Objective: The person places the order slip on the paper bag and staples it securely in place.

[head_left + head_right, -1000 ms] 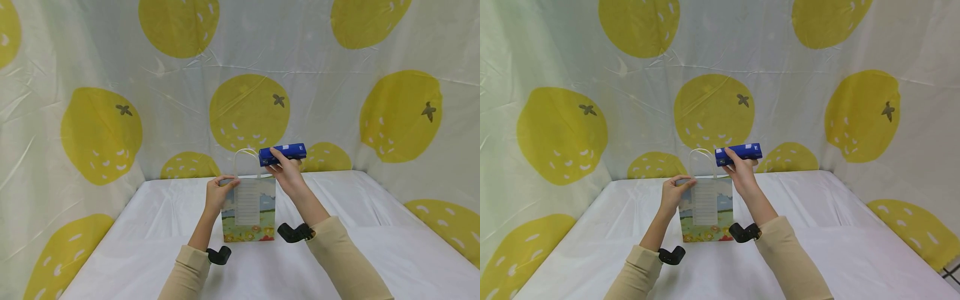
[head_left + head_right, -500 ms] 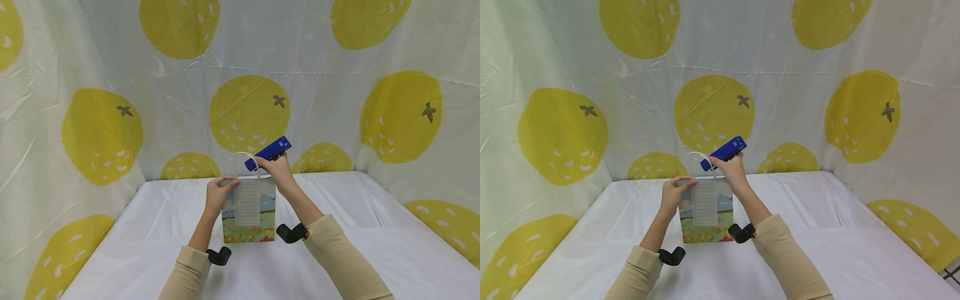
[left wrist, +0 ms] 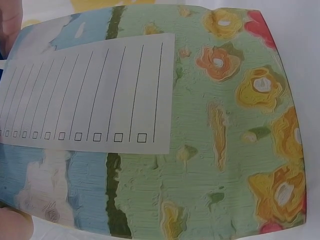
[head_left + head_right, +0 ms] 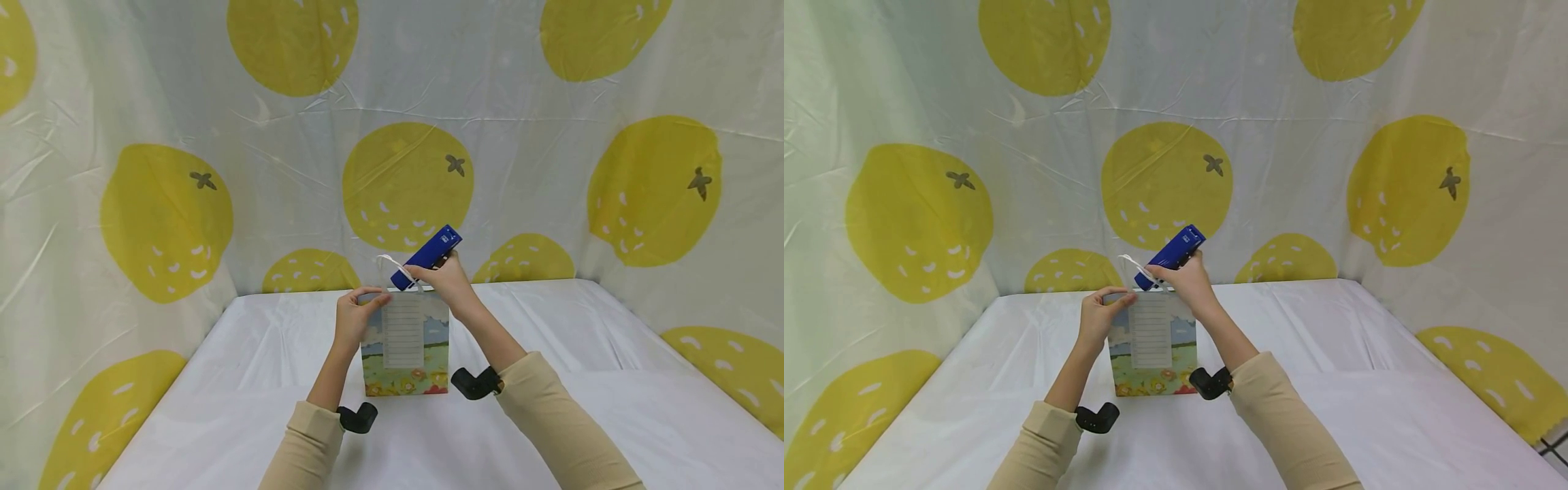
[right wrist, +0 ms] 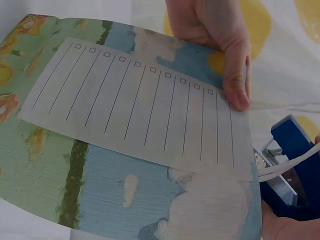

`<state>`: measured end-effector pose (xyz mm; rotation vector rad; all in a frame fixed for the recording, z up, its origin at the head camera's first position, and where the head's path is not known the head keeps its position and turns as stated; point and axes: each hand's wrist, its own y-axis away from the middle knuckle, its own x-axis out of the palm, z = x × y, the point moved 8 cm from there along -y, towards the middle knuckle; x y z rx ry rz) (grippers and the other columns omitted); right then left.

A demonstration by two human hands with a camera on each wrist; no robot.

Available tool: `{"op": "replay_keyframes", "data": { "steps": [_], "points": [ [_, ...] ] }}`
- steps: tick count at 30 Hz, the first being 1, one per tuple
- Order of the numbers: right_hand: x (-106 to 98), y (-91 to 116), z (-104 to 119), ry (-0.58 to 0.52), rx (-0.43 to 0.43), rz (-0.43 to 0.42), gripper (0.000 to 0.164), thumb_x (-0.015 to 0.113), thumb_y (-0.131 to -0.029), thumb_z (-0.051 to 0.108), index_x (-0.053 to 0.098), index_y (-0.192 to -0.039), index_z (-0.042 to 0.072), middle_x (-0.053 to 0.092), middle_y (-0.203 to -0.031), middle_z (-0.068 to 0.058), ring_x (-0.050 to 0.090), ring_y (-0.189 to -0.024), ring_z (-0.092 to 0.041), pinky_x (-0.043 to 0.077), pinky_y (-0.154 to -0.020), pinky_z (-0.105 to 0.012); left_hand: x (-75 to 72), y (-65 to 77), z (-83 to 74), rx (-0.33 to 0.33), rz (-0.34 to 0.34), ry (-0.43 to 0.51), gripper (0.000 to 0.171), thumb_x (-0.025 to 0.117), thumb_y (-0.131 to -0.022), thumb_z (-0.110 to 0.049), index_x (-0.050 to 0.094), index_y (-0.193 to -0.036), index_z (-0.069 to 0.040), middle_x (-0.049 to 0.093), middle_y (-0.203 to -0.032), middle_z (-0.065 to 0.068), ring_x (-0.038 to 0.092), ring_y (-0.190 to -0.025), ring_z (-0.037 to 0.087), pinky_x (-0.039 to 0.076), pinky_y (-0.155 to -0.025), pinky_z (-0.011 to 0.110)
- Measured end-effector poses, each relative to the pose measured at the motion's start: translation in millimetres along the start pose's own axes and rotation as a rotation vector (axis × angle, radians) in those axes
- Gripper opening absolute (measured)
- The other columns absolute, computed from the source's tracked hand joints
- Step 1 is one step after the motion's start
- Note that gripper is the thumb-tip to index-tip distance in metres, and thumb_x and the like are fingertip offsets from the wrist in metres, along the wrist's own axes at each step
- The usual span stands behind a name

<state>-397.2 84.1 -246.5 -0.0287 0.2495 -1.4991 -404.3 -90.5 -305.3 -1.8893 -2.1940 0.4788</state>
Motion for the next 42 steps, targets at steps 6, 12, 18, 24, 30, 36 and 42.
{"op": "replay_keyframes", "data": {
  "steps": [6, 12, 18, 24, 30, 36, 42],
  "points": [
    [4.4, 2.5, -1.1, 0.051, 0.007, 0.045, 0.085, 0.066, -0.082, 0.02, 0.008, -0.14, 0.0, 0.034, -0.137, -0.023, 0.039, -0.127, -0.033, 0.034, -0.104, -0.044, 0.2, 0.6, 1.1, 0.005, 0.002, 0.005, 0.026, 0.076, -0.073, -0.021, 0.071, -0.089, -0.002, 0.068, -0.087, 0.004, 0.057, -0.081, 0.009, 0.045, -0.069, 0.023],
    [7.4, 5.0, 0.7, 0.084, -0.02, 0.079, 0.082, 0.067, -0.081, 0.018, 0.011, -0.139, 0.0, 0.038, -0.134, -0.024, 0.043, -0.123, -0.035, 0.038, -0.1, -0.045, -0.3, 0.5, -0.1, 0.016, -0.001, -0.005, 0.027, 0.076, -0.072, -0.021, 0.071, -0.09, -0.002, 0.068, -0.084, 0.006, 0.052, -0.071, 0.006, 0.04, -0.06, 0.02],
    [12.6, 6.2, 2.7, 0.109, -0.041, 0.136, 0.087, 0.068, -0.08, 0.018, 0.008, -0.141, 0.003, 0.037, -0.135, -0.025, 0.043, -0.124, -0.037, 0.039, -0.1, -0.046, -0.9, 0.6, -1.1, 0.014, -0.008, -0.013, 0.024, 0.075, -0.074, -0.018, 0.07, -0.09, 0.0, 0.066, -0.08, 0.002, 0.047, -0.067, 0.004, 0.037, -0.058, 0.019],
    [18.0, 7.3, 5.7, 0.165, -0.091, 0.19, 0.083, 0.068, -0.08, 0.017, 0.014, -0.141, 0.004, 0.046, -0.129, -0.023, 0.05, -0.117, -0.036, 0.044, -0.094, -0.044, -0.6, 1.3, -2.7, 0.025, -0.007, 0.001, 0.022, 0.074, -0.075, -0.016, 0.07, -0.089, 0.001, 0.068, -0.083, 0.007, 0.052, -0.08, 0.007, 0.043, -0.065, 0.022],
    [22.3, 8.6, 7.8, 0.267, -0.156, 0.223, 0.082, 0.069, -0.08, 0.02, 0.018, -0.142, 0.006, 0.05, -0.122, -0.021, 0.053, -0.111, -0.033, 0.045, -0.092, -0.044, -0.8, 2.0, -3.7, 0.034, -0.011, -0.019, 0.023, 0.075, -0.073, -0.021, 0.071, -0.087, -0.002, 0.069, -0.086, 0.006, 0.055, -0.079, 0.008, 0.044, -0.065, 0.022],
    [26.9, 9.2, 9.5, 0.332, -0.21, 0.253, 0.08, 0.069, -0.08, 0.02, 0.022, -0.142, 0.006, 0.057, -0.113, -0.02, 0.057, -0.103, -0.029, 0.047, -0.088, -0.042, 0.6, 1.7, -3.6, 0.038, 0.003, -0.016, 0.021, 0.074, -0.075, -0.019, 0.071, -0.087, -0.002, 0.069, -0.09, 0.008, 0.056, -0.088, 0.012, 0.045, -0.073, 0.025],
    [30.4, 8.5, 10.7, 0.335, -0.237, 0.288, 0.077, 0.068, -0.081, 0.017, 0.023, -0.142, 0.004, 0.057, -0.116, -0.021, 0.057, -0.105, -0.03, 0.047, -0.089, -0.043, 1.2, 0.9, -3.8, 0.041, 0.007, -0.018, 0.021, 0.074, -0.075, -0.017, 0.071, -0.088, -0.001, 0.07, -0.089, 0.009, 0.056, -0.085, 0.009, 0.045, -0.073, 0.025]
  ]
}}
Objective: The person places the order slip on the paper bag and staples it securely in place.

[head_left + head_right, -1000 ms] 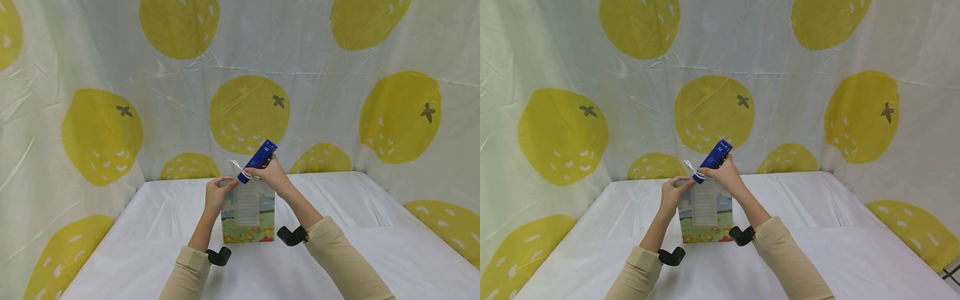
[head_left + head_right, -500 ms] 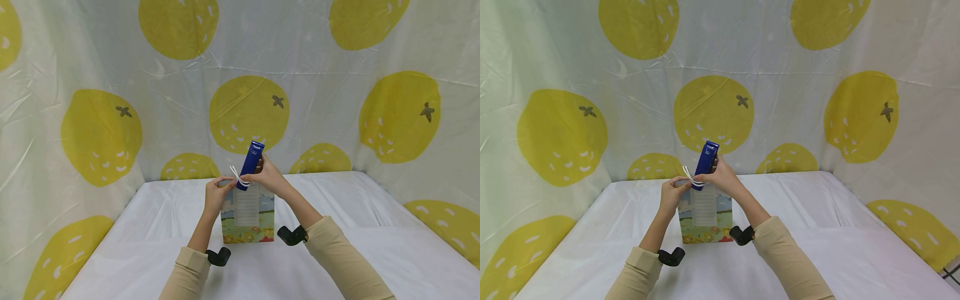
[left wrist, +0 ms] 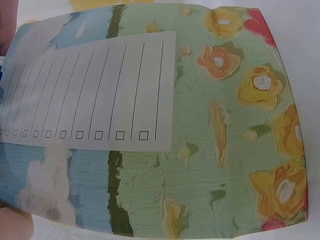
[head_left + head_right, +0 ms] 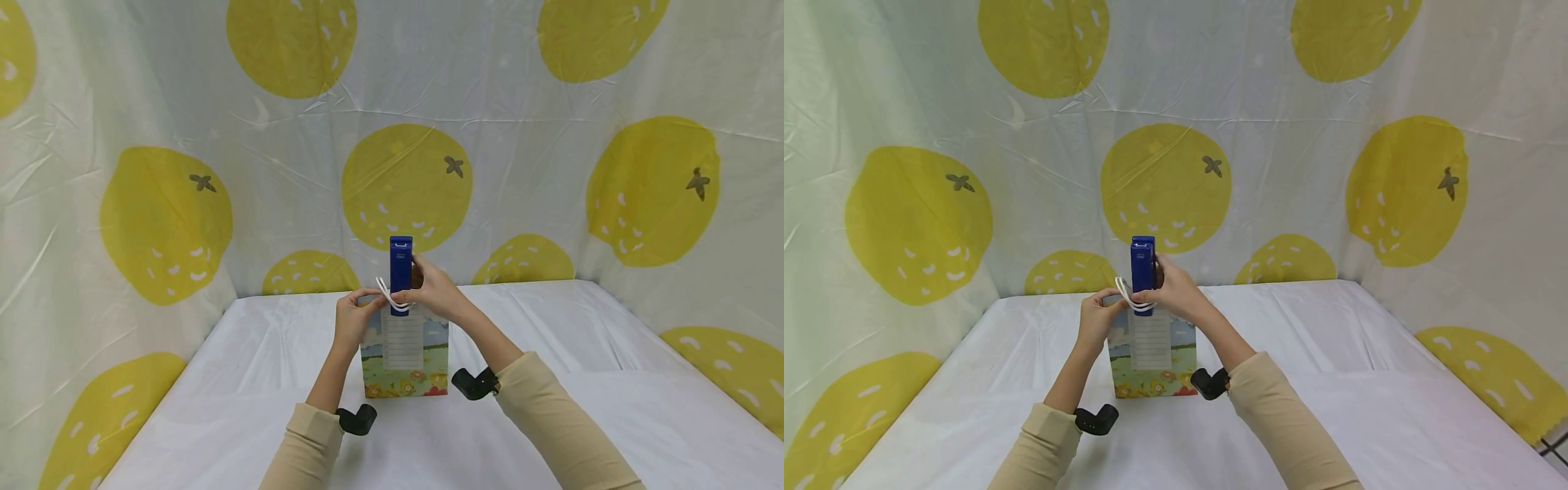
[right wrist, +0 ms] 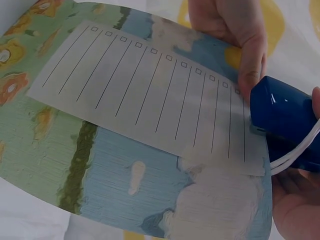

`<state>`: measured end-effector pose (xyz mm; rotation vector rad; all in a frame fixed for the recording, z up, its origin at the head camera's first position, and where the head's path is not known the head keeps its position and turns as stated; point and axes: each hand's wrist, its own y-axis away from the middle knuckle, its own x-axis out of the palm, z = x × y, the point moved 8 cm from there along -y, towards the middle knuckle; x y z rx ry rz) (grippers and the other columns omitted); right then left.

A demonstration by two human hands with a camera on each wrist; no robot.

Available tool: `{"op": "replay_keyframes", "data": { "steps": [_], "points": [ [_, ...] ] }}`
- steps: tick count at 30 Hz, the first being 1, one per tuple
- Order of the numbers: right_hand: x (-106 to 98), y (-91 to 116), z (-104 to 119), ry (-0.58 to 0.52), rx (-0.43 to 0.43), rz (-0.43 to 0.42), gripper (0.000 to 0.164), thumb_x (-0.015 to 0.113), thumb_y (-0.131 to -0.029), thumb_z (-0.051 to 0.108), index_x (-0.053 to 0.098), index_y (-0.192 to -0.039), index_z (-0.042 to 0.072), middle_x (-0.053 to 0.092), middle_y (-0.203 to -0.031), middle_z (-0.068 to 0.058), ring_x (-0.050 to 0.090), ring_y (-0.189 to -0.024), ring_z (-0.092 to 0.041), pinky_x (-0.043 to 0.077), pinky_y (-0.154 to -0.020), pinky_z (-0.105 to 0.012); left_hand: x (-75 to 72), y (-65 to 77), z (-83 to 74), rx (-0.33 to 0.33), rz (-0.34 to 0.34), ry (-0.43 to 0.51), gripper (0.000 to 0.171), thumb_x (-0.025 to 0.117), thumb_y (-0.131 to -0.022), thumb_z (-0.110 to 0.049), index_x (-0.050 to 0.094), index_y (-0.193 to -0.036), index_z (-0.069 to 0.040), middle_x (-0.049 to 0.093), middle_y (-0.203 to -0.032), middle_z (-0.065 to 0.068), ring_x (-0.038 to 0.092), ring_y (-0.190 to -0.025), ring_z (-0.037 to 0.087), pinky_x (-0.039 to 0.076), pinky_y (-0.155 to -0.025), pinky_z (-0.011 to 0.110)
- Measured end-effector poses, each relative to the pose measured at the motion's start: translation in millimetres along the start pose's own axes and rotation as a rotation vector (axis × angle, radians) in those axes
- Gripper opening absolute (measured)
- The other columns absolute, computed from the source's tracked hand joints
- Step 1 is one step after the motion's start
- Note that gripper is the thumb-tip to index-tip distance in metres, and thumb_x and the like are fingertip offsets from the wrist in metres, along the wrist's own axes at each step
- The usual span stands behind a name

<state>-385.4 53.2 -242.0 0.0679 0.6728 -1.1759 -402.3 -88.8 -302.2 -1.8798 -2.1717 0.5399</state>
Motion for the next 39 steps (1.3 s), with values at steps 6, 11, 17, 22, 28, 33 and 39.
{"op": "replay_keyframes", "data": {
  "steps": [6, 11, 17, 22, 28, 33, 39],
  "points": [
    [1.3, -0.8, -0.6, -0.011, -0.014, 0.028, 0.077, 0.066, -0.083, 0.015, 0.019, -0.143, 0.003, 0.056, -0.118, -0.022, 0.056, -0.107, -0.032, 0.046, -0.09, -0.043, 1.5, 0.6, -1.4, -0.002, 0.01, 0.005, 0.021, 0.073, -0.075, -0.015, 0.071, -0.089, 0.0, 0.07, -0.088, 0.01, 0.056, -0.083, 0.005, 0.045, -0.073, 0.024],
    [1.5, -0.9, -1.3, -0.009, -0.019, 0.025, 0.074, 0.064, -0.085, 0.015, 0.02, -0.143, 0.003, 0.056, -0.118, -0.022, 0.056, -0.108, -0.032, 0.046, -0.091, -0.044, 2.0, 1.0, -2.2, 0.001, 0.018, 0.016, 0.02, 0.072, -0.076, -0.013, 0.071, -0.09, 0.002, 0.07, -0.088, 0.012, 0.056, -0.08, 0.003, 0.046, -0.072, 0.024],
    [1.5, -0.5, -1.9, -0.013, -0.038, -0.015, 0.067, 0.064, -0.084, 0.011, 0.026, -0.139, 0.002, 0.057, -0.116, -0.022, 0.058, -0.104, -0.032, 0.048, -0.087, -0.042, 2.4, 0.6, -2.3, 0.001, 0.024, 0.002, 0.019, 0.072, -0.076, -0.011, 0.07, -0.09, 0.003, 0.07, -0.086, 0.012, 0.057, -0.077, 0.003, 0.045, -0.07, 0.022],
    [1.6, 0.2, -1.1, 0.002, -0.048, -0.053, 0.063, 0.064, -0.084, 0.01, 0.03, -0.136, 0.001, 0.057, -0.115, -0.023, 0.058, -0.104, -0.032, 0.048, -0.087, -0.043, 2.5, -1.1, -4.2, 0.015, 0.047, -0.004, 0.019, 0.071, -0.076, -0.009, 0.069, -0.09, 0.004, 0.069, -0.092, 0.016, 0.055, -0.08, 0.003, 0.044, -0.073, 0.023],
    [2.0, 1.2, -0.2, -0.007, -0.061, -0.071, 0.062, 0.063, -0.084, 0.009, 0.03, -0.136, 0.001, 0.057, -0.113, -0.022, 0.059, -0.101, -0.032, 0.048, -0.085, -0.042, 1.6, -0.5, -7.6, 0.055, 0.091, -0.026, 0.019, 0.07, -0.078, -0.011, 0.068, -0.091, 0.003, 0.067, -0.095, 0.014, 0.056, -0.089, 0.008, 0.044, -0.08, 0.026],
    [1.6, 1.4, -0.8, 0.0, -0.06, -0.083, 0.062, 0.064, -0.084, 0.009, 0.03, -0.135, 0.001, 0.058, -0.111, -0.022, 0.059, -0.099, -0.031, 0.049, -0.083, -0.04, 1.2, 1.1, -10.8, 0.063, 0.199, -0.024, 0.024, 0.065, -0.082, -0.011, 0.066, -0.102, 0.001, 0.064, -0.109, 0.015, 0.056, -0.104, 0.019, 0.045, -0.088, 0.035],
    [-0.4, 3.2, 0.6, 0.017, -0.062, -0.098, 0.06, 0.064, -0.084, 0.009, 0.031, -0.134, -0.001, 0.058, -0.11, -0.023, 0.059, -0.098, -0.031, 0.049, -0.083, -0.041, 5.0, 2.7, -19.8, 0.082, 0.382, -0.202, 0.039, 0.063, -0.082, -0.019, 0.059, -0.118, -0.006, 0.054, -0.126, 0.014, 0.045, -0.122, 0.03, 0.035, -0.1, 0.052]
  ]
}}
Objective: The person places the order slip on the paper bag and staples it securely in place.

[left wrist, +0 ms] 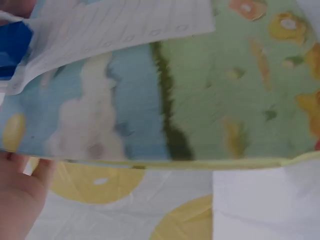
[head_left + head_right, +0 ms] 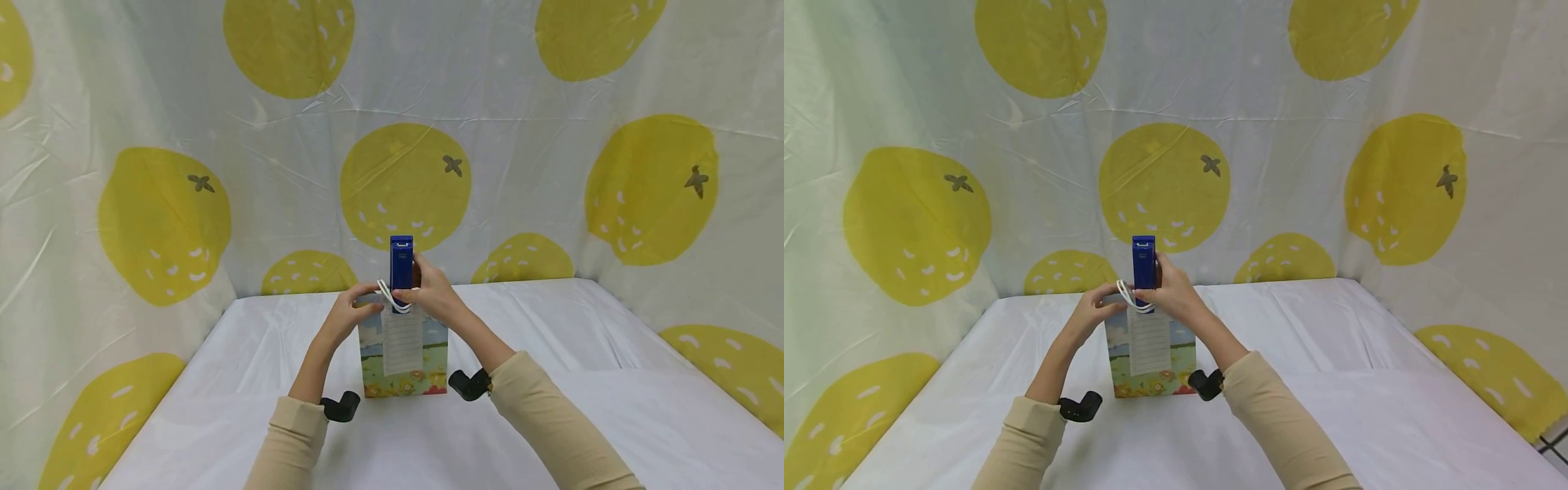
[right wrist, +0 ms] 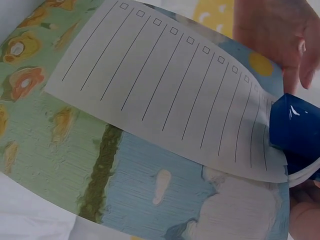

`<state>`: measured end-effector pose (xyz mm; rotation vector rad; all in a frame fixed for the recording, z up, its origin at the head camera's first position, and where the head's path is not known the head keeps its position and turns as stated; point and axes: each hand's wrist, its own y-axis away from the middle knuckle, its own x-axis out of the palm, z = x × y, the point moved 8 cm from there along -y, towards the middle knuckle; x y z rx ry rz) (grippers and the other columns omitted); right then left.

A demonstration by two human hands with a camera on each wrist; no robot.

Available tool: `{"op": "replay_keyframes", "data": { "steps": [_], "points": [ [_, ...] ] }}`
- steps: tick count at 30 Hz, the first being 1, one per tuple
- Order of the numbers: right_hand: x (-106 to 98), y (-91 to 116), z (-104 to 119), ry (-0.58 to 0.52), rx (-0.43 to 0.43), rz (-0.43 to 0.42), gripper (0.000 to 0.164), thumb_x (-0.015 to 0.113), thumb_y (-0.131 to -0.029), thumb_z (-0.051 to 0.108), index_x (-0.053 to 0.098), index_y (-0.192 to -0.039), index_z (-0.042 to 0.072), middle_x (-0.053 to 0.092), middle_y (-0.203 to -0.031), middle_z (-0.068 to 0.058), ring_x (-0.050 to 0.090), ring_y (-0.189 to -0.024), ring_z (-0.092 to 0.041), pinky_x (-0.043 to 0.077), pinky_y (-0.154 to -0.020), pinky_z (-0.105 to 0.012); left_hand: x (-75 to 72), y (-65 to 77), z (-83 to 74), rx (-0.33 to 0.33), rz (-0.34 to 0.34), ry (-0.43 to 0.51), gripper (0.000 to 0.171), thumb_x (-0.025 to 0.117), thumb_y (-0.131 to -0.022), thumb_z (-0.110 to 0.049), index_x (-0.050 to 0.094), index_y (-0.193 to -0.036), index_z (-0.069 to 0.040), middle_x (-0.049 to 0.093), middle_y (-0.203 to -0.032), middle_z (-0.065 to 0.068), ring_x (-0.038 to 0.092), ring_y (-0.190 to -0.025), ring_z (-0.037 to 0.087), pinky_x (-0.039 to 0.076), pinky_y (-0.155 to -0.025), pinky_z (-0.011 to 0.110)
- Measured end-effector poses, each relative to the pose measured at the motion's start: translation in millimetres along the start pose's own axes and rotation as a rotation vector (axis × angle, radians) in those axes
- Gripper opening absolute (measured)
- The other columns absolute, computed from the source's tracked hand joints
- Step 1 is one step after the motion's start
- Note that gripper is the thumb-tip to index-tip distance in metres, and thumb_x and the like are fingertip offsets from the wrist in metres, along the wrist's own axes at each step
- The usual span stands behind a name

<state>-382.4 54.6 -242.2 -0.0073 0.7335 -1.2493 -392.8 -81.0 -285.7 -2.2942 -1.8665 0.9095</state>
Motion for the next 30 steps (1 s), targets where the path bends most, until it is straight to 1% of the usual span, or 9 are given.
{"op": "replay_keyframes", "data": {
  "steps": [4, 6, 9, 11, 14, 19, 22, 25, 30],
  "points": [
    [0.5, 0.2, -0.2, -0.023, -0.012, 0.007, 0.058, 0.063, -0.084, 0.008, 0.033, -0.132, -0.002, 0.058, -0.109, -0.024, 0.059, -0.097, -0.032, 0.049, -0.083, -0.04, 2.7, 0.2, -8.3, -0.016, 0.073, -0.237, 0.05, 0.069, -0.076, -0.04, 0.059, -0.121, -0.02, 0.051, -0.131, 0.002, 0.042, -0.125, 0.025, 0.033, -0.1, 0.055],
    [0.5, 0.1, -0.7, -0.024, -0.014, 0.004, 0.059, 0.064, -0.084, 0.008, 0.033, -0.132, -0.002, 0.059, -0.109, -0.023, 0.059, -0.097, -0.033, 0.049, -0.083, -0.04, 3.5, -1.1, -14.4, 0.009, 0.07, -0.343, 0.053, 0.073, -0.071, -0.045, 0.061, -0.118, -0.024, 0.053, -0.128, -0.002, 0.044, -0.123, 0.022, 0.035, -0.099, 0.053],
    [0.5, -0.4, -1.5, -0.021, -0.016, 0.0, 0.059, 0.064, -0.083, 0.008, 0.033, -0.132, -0.001, 0.059, -0.109, -0.023, 0.059, -0.097, -0.033, 0.049, -0.083, -0.04, 4.4, -3.6, -24.6, 0.073, 0.043, -0.462, 0.046, 0.076, -0.067, -0.046, 0.067, -0.106, -0.023, 0.062, -0.113, -0.004, 0.053, -0.109, 0.017, 0.044, -0.089, 0.045],
    [0.4, -0.3, -1.4, -0.017, -0.012, 0.0, 0.059, 0.065, -0.083, 0.008, 0.033, -0.132, 0.0, 0.059, -0.109, -0.022, 0.059, -0.097, -0.033, 0.049, -0.084, -0.041, 5.5, -5.7, -27.8, 0.086, 0.032, -0.493, 0.04, 0.077, -0.066, -0.044, 0.069, -0.098, -0.021, 0.066, -0.1, -0.004, 0.057, -0.096, 0.016, 0.046, -0.079, 0.038],
    [0.0, 0.2, -1.0, -0.011, -0.005, 0.0, 0.059, 0.064, -0.083, 0.008, 0.033, -0.133, 0.0, 0.058, -0.11, -0.022, 0.06, -0.098, -0.033, 0.048, -0.085, -0.041, 6.7, -8.4, -26.8, 0.054, 0.03, -0.497, 0.037, 0.078, -0.066, -0.042, 0.069, -0.093, -0.02, 0.067, -0.089, -0.003, 0.058, -0.084, 0.015, 0.045, -0.07, 0.033],
    [-0.8, 0.3, -0.7, -0.009, -0.003, 0.005, 0.061, 0.064, -0.084, 0.009, 0.032, -0.135, 0.001, 0.058, -0.112, -0.022, 0.06, -0.099, -0.032, 0.048, -0.085, -0.042, 9.1, -10.0, -25.8, 0.005, 0.045, -0.457, 0.042, 0.077, -0.067, -0.04, 0.067, -0.102, -0.019, 0.069, -0.101, -0.001, 0.061, -0.096, 0.019, 0.048, -0.079, 0.038],
    [-1.1, 0.4, -1.1, -0.009, -0.008, 0.018, 0.062, 0.064, -0.084, 0.01, 0.031, -0.136, 0.001, 0.058, -0.114, -0.022, 0.059, -0.101, -0.032, 0.048, -0.086, -0.042, 10.1, -10.2, -30.7, 0.042, 0.032, -0.475, 0.042, 0.077, -0.067, -0.039, 0.066, -0.101, -0.017, 0.069, -0.1, 0.001, 0.062, -0.094, 0.02, 0.049, -0.078, 0.037],
    [-1.7, 1.0, -2.3, 0.016, -0.015, 0.049, 0.063, 0.064, -0.084, 0.015, 0.031, -0.136, 0.0, 0.056, -0.119, -0.023, 0.057, -0.108, -0.033, 0.046, -0.091, -0.044, 11.2, -9.7, -36.6, 0.105, 0.009, -0.541, 0.041, 0.077, -0.067, -0.038, 0.067, -0.098, -0.013, 0.07, -0.09, 0.003, 0.062, -0.084, 0.021, 0.047, -0.074, 0.036],
    [-2.4, 6.5, -7.2, 0.17, 0.005, 0.155, 0.065, 0.063, -0.084, 0.033, 0.036, -0.133, 0.001, 0.055, -0.124, -0.019, 0.052, -0.117, -0.032, 0.041, -0.095, -0.048, 13.8, -8.5, -43.7, 0.194, -0.022, -0.635, 0.039, 0.073, -0.071, -0.033, 0.068, -0.101, -0.009, 0.071, -0.087, 0.006, 0.062, -0.084, 0.024, 0.04, -0.09, 0.04]
  ]
}}
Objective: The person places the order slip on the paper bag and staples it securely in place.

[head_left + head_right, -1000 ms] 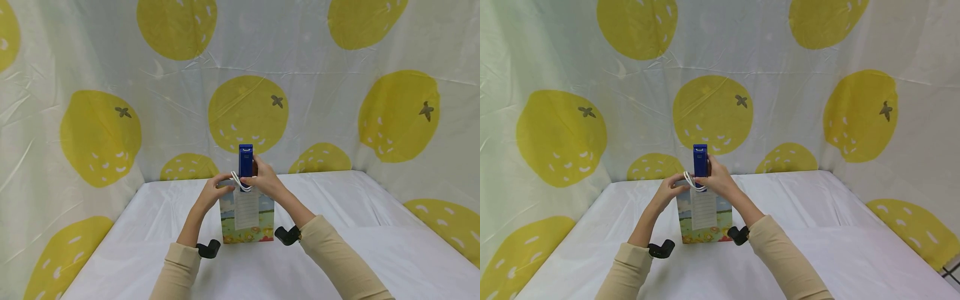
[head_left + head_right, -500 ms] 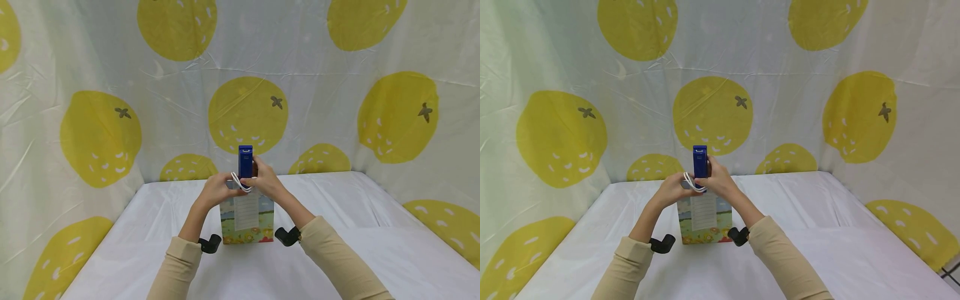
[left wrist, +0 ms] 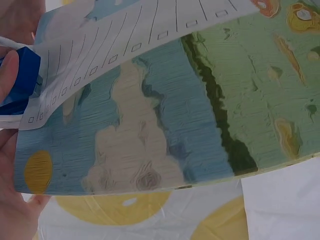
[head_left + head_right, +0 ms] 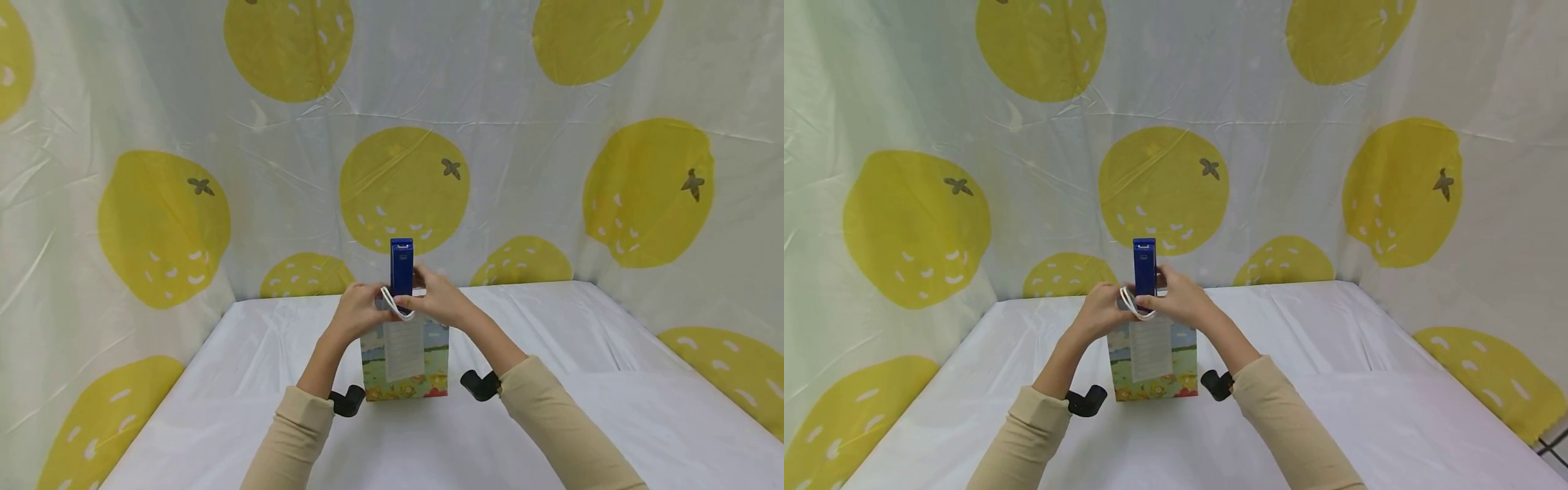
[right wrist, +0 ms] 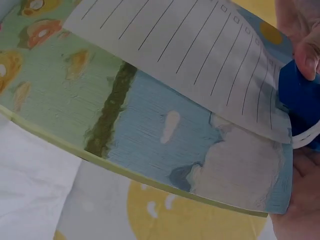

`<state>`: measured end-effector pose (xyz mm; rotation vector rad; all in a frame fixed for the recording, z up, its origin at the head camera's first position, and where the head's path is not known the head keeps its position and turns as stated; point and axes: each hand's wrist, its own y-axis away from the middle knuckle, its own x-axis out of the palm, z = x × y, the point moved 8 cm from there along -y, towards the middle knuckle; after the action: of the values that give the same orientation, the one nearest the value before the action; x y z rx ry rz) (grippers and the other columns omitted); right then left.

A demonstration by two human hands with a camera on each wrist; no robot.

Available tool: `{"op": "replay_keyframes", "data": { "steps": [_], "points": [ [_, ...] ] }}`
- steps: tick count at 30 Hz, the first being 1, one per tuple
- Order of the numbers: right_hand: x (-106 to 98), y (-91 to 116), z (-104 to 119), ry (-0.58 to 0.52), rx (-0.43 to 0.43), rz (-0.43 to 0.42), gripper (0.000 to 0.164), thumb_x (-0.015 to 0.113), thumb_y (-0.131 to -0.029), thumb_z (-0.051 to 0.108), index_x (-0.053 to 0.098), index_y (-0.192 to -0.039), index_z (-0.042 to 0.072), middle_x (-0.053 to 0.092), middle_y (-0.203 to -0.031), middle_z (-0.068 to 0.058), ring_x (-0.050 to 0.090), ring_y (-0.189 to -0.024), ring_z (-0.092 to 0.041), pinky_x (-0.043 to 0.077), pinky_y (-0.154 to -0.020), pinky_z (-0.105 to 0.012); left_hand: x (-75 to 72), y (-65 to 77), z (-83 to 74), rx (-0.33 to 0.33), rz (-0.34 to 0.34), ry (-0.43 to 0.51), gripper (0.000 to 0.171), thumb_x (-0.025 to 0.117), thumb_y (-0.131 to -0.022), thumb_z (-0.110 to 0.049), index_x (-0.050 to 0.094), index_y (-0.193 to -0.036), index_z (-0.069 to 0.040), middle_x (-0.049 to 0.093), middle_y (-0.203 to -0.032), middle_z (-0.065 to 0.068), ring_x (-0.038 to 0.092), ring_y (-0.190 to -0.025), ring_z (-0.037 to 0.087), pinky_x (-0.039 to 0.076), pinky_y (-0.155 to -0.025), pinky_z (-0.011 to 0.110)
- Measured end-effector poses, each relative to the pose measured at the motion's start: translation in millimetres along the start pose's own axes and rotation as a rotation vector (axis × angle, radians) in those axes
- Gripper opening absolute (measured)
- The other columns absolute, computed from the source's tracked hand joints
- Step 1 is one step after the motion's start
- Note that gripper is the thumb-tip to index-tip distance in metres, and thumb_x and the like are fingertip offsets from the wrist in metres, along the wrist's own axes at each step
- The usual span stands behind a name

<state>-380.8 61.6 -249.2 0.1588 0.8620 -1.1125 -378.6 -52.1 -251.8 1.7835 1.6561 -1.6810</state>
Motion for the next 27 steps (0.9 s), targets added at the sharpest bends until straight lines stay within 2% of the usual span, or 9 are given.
{"op": "replay_keyframes", "data": {
  "steps": [3, 6, 14, 17, 22, 24, 27],
  "points": [
    [2.0, 3.4, -4.3, 0.076, 0.019, 0.048, 0.066, 0.063, -0.082, 0.041, 0.041, -0.13, 0.002, 0.057, -0.121, -0.015, 0.054, -0.114, -0.029, 0.043, -0.092, -0.045, -1.5, -0.1, -4.4, 0.052, -0.038, -0.034, 0.036, 0.07, -0.071, -0.028, 0.068, -0.1, -0.007, 0.071, -0.085, 0.007, 0.063, -0.084, 0.024, 0.039, -0.092, 0.039],
    [3.1, 4.2, -5.4, 0.102, 0.009, 0.036, 0.065, 0.063, -0.083, 0.041, 0.041, -0.129, 0.001, 0.059, -0.119, -0.015, 0.056, -0.111, -0.028, 0.045, -0.09, -0.044, -3.4, 0.6, -7.2, 0.092, -0.082, -0.052, 0.032, 0.07, -0.07, -0.027, 0.07, -0.094, -0.006, 0.071, -0.079, 0.007, 0.062, -0.083, 0.025, 0.041, -0.087, 0.038],
    [6.9, 3.7, -7.9, 0.03, 0.044, -0.039, 0.055, 0.066, -0.083, 0.026, 0.044, -0.126, 0.001, 0.061, -0.114, -0.017, 0.058, -0.107, -0.029, 0.045, -0.09, -0.045, -2.5, 5.3, -6.1, 0.068, -0.132, -0.01, 0.033, 0.074, -0.069, -0.034, 0.071, -0.085, -0.006, 0.068, -0.071, 0.006, 0.057, -0.08, 0.024, 0.046, -0.068, 0.036],
    [7.9, 3.1, -8.6, 0.02, 0.031, -0.076, 0.054, 0.065, -0.083, 0.031, 0.046, -0.123, 0.001, 0.062, -0.112, -0.017, 0.059, -0.104, -0.029, 0.045, -0.089, -0.044, -3.6, 5.8, -7.2, 0.08, -0.152, -0.013, 0.03, 0.074, -0.069, -0.03, 0.071, -0.084, -0.005, 0.069, -0.07, 0.008, 0.059, -0.085, 0.027, 0.047, -0.074, 0.037],
    [6.3, 4.8, -6.0, 0.045, -0.045, -0.148, 0.074, 0.058, -0.076, 0.062, 0.051, -0.114, -0.001, 0.065, -0.103, -0.017, 0.062, -0.096, -0.029, 0.047, -0.085, -0.043, -5.9, 6.5, -10.1, 0.121, -0.183, -0.026, 0.027, 0.073, -0.068, -0.025, 0.071, -0.084, -0.003, 0.069, -0.069, 0.009, 0.061, -0.09, 0.03, 0.045, -0.086, 0.039],
    [6.1, 4.7, -5.3, 0.059, -0.052, -0.151, 0.073, 0.057, -0.076, 0.062, 0.052, -0.113, -0.001, 0.066, -0.102, -0.017, 0.063, -0.096, -0.029, 0.048, -0.084, -0.043, -6.4, 6.1, -11.1, 0.135, -0.179, -0.037, 0.028, 0.073, -0.069, -0.025, 0.071, -0.084, -0.002, 0.069, -0.068, 0.009, 0.063, -0.083, 0.027, 0.043, -0.09, 0.038],
    [5.7, 3.3, -5.2, 0.08, -0.019, -0.128, 0.057, 0.063, -0.082, 0.043, 0.05, -0.116, 0.0, 0.065, -0.104, -0.017, 0.062, -0.098, -0.028, 0.047, -0.086, -0.044, -5.8, 4.6, -12.2, 0.149, -0.142, -0.064, 0.03, 0.072, -0.072, -0.028, 0.07, -0.086, -0.002, 0.069, -0.069, 0.008, 0.064, -0.074, 0.023, 0.04, -0.094, 0.037]
  ]
}}
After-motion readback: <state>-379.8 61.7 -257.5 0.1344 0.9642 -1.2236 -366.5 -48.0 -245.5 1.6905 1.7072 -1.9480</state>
